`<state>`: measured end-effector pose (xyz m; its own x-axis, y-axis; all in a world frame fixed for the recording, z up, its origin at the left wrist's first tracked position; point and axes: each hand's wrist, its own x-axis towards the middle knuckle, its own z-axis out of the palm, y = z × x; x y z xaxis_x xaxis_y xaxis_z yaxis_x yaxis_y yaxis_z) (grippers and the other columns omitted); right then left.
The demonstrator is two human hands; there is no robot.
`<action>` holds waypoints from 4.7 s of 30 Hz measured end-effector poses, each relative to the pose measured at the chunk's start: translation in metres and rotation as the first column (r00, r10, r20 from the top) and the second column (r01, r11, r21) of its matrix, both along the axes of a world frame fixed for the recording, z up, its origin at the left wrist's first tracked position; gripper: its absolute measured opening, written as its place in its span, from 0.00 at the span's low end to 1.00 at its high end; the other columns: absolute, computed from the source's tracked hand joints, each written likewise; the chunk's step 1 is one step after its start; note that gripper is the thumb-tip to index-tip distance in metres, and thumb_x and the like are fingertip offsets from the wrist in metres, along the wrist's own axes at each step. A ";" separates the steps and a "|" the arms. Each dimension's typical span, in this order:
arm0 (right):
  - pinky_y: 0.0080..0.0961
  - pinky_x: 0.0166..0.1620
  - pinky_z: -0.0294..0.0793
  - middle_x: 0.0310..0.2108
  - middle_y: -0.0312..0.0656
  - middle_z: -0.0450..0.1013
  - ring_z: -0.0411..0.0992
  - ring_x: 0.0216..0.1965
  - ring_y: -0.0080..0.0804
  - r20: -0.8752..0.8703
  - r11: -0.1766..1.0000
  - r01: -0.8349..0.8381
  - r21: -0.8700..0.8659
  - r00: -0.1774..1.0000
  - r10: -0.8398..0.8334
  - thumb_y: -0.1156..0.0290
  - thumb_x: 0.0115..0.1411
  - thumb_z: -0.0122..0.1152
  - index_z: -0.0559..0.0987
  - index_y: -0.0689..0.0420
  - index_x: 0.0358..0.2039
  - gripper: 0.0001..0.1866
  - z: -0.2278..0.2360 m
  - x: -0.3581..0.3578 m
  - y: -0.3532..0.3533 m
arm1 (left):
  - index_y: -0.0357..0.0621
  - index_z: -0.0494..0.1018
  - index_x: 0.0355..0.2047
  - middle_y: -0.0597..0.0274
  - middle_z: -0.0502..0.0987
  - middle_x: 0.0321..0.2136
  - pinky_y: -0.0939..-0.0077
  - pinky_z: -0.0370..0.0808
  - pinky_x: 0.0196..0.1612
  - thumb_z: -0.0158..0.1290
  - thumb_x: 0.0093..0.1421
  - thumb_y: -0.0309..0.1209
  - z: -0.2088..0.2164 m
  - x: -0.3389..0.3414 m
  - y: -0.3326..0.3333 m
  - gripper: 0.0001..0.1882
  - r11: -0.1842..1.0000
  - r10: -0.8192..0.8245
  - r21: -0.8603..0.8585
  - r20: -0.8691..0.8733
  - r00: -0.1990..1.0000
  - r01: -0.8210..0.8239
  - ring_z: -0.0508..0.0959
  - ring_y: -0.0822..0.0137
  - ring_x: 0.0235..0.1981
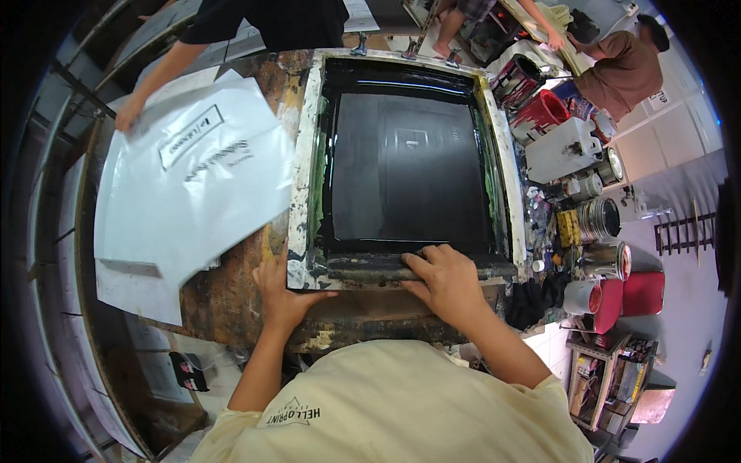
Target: The person performs screen printing on envelopes by aligning the item under the screen and pulling ink across with a squeegee before lifting the frame to repeat the process.
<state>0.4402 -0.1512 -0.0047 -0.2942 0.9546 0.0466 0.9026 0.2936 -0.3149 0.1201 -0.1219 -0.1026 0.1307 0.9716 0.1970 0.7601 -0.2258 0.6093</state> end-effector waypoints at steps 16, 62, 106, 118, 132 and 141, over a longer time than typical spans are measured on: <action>0.44 0.43 0.81 0.42 0.41 0.76 0.77 0.44 0.46 0.108 0.933 -0.061 0.354 0.994 0.024 0.61 0.56 0.78 0.83 0.51 0.52 0.24 -0.077 0.044 0.226 | 0.36 0.79 0.56 0.58 0.66 0.42 0.58 0.66 0.54 0.84 0.24 0.54 -0.003 -0.008 -0.002 0.58 0.989 0.025 -0.146 -0.070 0.997 -0.035 0.67 0.53 0.47; 0.44 0.45 0.71 0.31 0.50 0.79 0.77 0.34 0.50 0.096 0.658 -0.002 0.753 0.990 -0.108 0.58 0.63 0.59 0.82 0.61 0.41 0.18 0.201 0.006 0.101 | 0.38 0.46 0.82 0.28 0.45 0.79 0.17 0.22 0.73 0.44 0.64 0.80 0.015 0.067 -0.028 0.65 0.994 -0.087 -0.110 -0.562 0.823 0.030 0.38 0.30 0.81; 0.52 0.51 0.72 0.41 0.60 0.81 0.77 0.44 0.63 -0.021 0.681 0.086 0.727 0.994 -0.104 0.56 0.65 0.61 0.77 0.60 0.61 0.28 0.222 0.010 0.124 | 0.46 0.58 0.80 0.38 0.83 0.56 0.63 0.82 0.53 0.69 0.63 0.32 0.150 -0.207 0.255 0.48 0.879 0.256 0.448 -0.153 0.955 -0.164 0.84 0.56 0.44; 0.45 0.48 0.72 0.41 0.42 0.76 0.74 0.47 0.44 0.108 0.986 -0.026 0.167 0.994 0.008 0.53 0.61 0.73 0.86 0.51 0.43 0.17 0.036 0.000 0.012 | 0.39 0.76 0.64 0.53 0.81 0.50 0.54 0.76 0.61 0.86 0.37 0.43 0.054 0.017 0.003 0.54 0.979 0.103 -0.200 0.320 0.942 -0.039 0.80 0.51 0.54; 0.46 0.46 0.79 0.46 0.43 0.77 0.75 0.45 0.48 0.030 0.989 -0.074 0.125 0.997 0.071 0.61 0.43 0.84 0.82 0.54 0.57 0.38 -0.037 -0.002 0.031 | 0.39 0.81 0.56 0.57 0.72 0.45 0.56 0.69 0.56 0.84 0.26 0.54 0.004 0.005 0.001 0.56 0.986 0.076 -0.145 -0.052 0.996 -0.082 0.71 0.52 0.50; 0.43 0.42 0.80 0.41 0.40 0.75 0.76 0.45 0.45 0.108 0.943 -0.014 0.333 0.994 -0.023 0.62 0.54 0.79 0.83 0.51 0.52 0.25 -0.075 0.035 0.231 | 0.37 0.73 0.68 0.56 0.72 0.46 0.55 0.68 0.55 0.82 0.30 0.60 -0.007 -0.008 -0.006 0.67 0.989 0.027 -0.147 -0.046 0.999 -0.034 0.70 0.54 0.49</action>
